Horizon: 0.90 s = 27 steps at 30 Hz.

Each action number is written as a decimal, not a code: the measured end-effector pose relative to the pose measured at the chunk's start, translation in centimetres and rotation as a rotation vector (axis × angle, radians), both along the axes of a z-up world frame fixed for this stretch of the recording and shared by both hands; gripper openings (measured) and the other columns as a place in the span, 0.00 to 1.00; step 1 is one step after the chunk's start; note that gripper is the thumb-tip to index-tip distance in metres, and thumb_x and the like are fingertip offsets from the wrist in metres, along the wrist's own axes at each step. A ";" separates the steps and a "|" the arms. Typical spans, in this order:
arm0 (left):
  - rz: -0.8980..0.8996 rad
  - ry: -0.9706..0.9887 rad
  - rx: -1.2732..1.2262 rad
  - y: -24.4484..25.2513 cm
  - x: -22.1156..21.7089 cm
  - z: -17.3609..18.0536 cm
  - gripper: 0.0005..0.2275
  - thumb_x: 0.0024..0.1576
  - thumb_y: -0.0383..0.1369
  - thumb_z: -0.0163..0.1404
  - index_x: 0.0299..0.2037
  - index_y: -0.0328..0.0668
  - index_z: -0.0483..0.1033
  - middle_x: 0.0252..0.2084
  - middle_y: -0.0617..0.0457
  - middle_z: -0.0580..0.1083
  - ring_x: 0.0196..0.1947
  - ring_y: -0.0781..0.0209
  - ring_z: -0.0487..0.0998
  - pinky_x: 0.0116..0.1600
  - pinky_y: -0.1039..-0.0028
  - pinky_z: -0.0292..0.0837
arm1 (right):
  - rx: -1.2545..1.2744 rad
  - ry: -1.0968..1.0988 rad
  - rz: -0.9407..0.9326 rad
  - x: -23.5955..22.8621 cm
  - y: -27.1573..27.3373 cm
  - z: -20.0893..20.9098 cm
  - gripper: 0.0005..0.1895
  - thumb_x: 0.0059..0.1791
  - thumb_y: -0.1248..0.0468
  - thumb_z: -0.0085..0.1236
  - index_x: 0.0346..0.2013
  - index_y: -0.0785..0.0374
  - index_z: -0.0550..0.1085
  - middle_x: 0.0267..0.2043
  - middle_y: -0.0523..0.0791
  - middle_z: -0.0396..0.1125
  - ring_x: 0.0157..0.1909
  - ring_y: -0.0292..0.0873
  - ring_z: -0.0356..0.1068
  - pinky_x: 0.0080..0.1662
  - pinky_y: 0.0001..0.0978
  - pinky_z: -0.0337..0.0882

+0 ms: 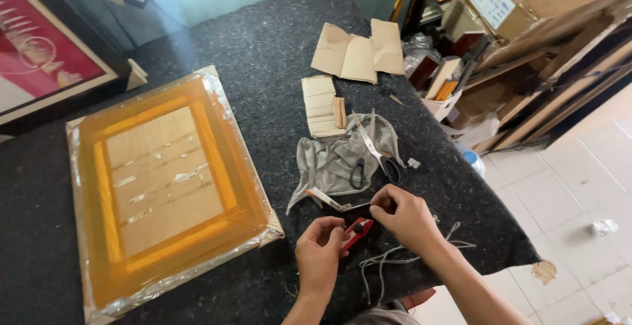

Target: Attaching a metal hanging wire to the back of a picture frame using screws and a screwdriver.

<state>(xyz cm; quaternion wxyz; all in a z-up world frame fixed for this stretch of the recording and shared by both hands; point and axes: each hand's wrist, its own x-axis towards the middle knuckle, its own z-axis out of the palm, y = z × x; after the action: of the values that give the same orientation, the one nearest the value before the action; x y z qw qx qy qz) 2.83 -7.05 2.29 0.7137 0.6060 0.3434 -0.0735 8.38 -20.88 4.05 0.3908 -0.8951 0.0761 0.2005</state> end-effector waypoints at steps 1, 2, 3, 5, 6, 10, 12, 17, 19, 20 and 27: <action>0.015 -0.005 0.003 0.7 -0.3 -0.5 0.04 0.49 0.24 0.48 0.29 0.37 0.76 0.22 0.50 0.74 0.25 0.65 0.78 0.23 0.80 0.71 | 0.003 -0.005 0.015 0.0 0.9 -0.5 0.02 0.39 0.62 0.52 0.24 0.54 0.72 0.22 0.37 0.65 0.26 0.33 0.61 0.33 0.26 0.61; 0.066 -0.060 -0.006 1.4 -0.6 -0.9 0.03 0.49 0.23 0.48 0.29 0.36 0.76 0.23 0.51 0.73 0.23 0.65 0.76 0.24 0.79 0.70 | 0.071 -0.033 0.008 0.0 1.8 -1.0 0.05 0.38 0.61 0.53 0.27 0.53 0.74 0.23 0.36 0.68 0.26 0.32 0.61 0.34 0.24 0.61; 0.118 -0.116 -0.015 2.2 -1.0 -1.4 0.03 0.48 0.22 0.48 0.28 0.36 0.75 0.23 0.51 0.72 0.20 0.65 0.73 0.26 0.79 0.70 | 0.140 -0.060 0.001 0.0 2.8 -1.5 0.08 0.37 0.61 0.54 0.30 0.51 0.76 0.25 0.35 0.70 0.26 0.30 0.62 0.35 0.22 0.61; 0.176 -0.123 -0.008 3.4 -1.3 -0.8 0.03 0.49 0.22 0.48 0.29 0.36 0.75 0.23 0.51 0.71 0.20 0.65 0.72 0.22 0.78 0.69 | 0.191 -0.061 0.043 -0.2 4.7 -1.0 0.07 0.37 0.61 0.55 0.29 0.53 0.77 0.23 0.35 0.68 0.25 0.30 0.60 0.34 0.22 0.60; 0.222 -0.116 -0.004 3.9 -1.7 -0.5 0.04 0.49 0.22 0.48 0.30 0.36 0.75 0.22 0.52 0.70 0.19 0.65 0.71 0.19 0.78 0.69 | 0.239 -0.050 0.073 -0.5 5.6 -0.8 0.06 0.38 0.61 0.55 0.27 0.55 0.77 0.21 0.36 0.67 0.25 0.30 0.59 0.33 0.22 0.59; 0.301 -0.175 -0.003 5.9 -2.5 -0.5 0.06 0.48 0.23 0.49 0.34 0.35 0.76 0.22 0.51 0.71 0.20 0.68 0.69 0.19 0.78 0.70 | 0.455 -0.010 0.095 -1.5 8.7 0.5 0.11 0.36 0.62 0.56 0.30 0.62 0.79 0.29 0.39 0.72 0.34 0.29 0.66 0.39 0.18 0.62; 0.330 -0.204 0.008 6.8 -2.8 -0.5 0.05 0.47 0.23 0.51 0.31 0.37 0.78 0.24 0.51 0.75 0.21 0.69 0.70 0.18 0.79 0.69 | 0.481 0.031 0.072 -2.1 10.1 1.6 0.13 0.37 0.64 0.52 0.32 0.64 0.78 0.33 0.44 0.74 0.39 0.32 0.70 0.47 0.21 0.64; 0.350 -0.271 -0.028 8.6 -3.1 0.8 0.04 0.45 0.23 0.53 0.29 0.33 0.78 0.22 0.49 0.76 0.17 0.68 0.70 0.19 0.80 0.68 | 0.513 0.027 0.119 -2.6 11.7 1.6 0.09 0.38 0.65 0.54 0.29 0.64 0.77 0.33 0.43 0.72 0.50 0.31 0.60 0.51 0.21 0.57; 0.361 -0.274 -0.027 9.0 -3.1 1.1 0.04 0.44 0.23 0.53 0.29 0.33 0.78 0.22 0.49 0.77 0.16 0.69 0.69 0.19 0.81 0.67 | 0.541 0.054 0.097 -2.7 12.2 1.8 0.08 0.38 0.66 0.55 0.30 0.65 0.76 0.31 0.42 0.70 0.36 0.31 0.66 0.44 0.19 0.61; 0.371 -0.254 -0.046 9.1 -3.2 1.2 0.04 0.44 0.23 0.54 0.29 0.32 0.78 0.21 0.49 0.77 0.16 0.69 0.70 0.19 0.81 0.67 | 0.556 0.067 0.089 -2.8 12.4 1.9 0.08 0.39 0.67 0.53 0.31 0.65 0.76 0.30 0.43 0.70 0.35 0.32 0.66 0.43 0.20 0.62; 0.350 -0.232 -0.064 9.8 -2.8 1.5 0.05 0.45 0.24 0.53 0.30 0.31 0.78 0.22 0.47 0.77 0.19 0.68 0.73 0.20 0.81 0.68 | 0.560 -0.040 0.182 -2.7 12.7 0.8 0.07 0.40 0.67 0.52 0.31 0.64 0.75 0.29 0.40 0.68 0.34 0.31 0.63 0.41 0.21 0.61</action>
<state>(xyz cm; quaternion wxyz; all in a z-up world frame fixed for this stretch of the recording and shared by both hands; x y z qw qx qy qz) 0.04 2.79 3.76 0.7693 0.5184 0.3565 0.1108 5.67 -8.17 4.85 0.6044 -0.7595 -0.0705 0.2301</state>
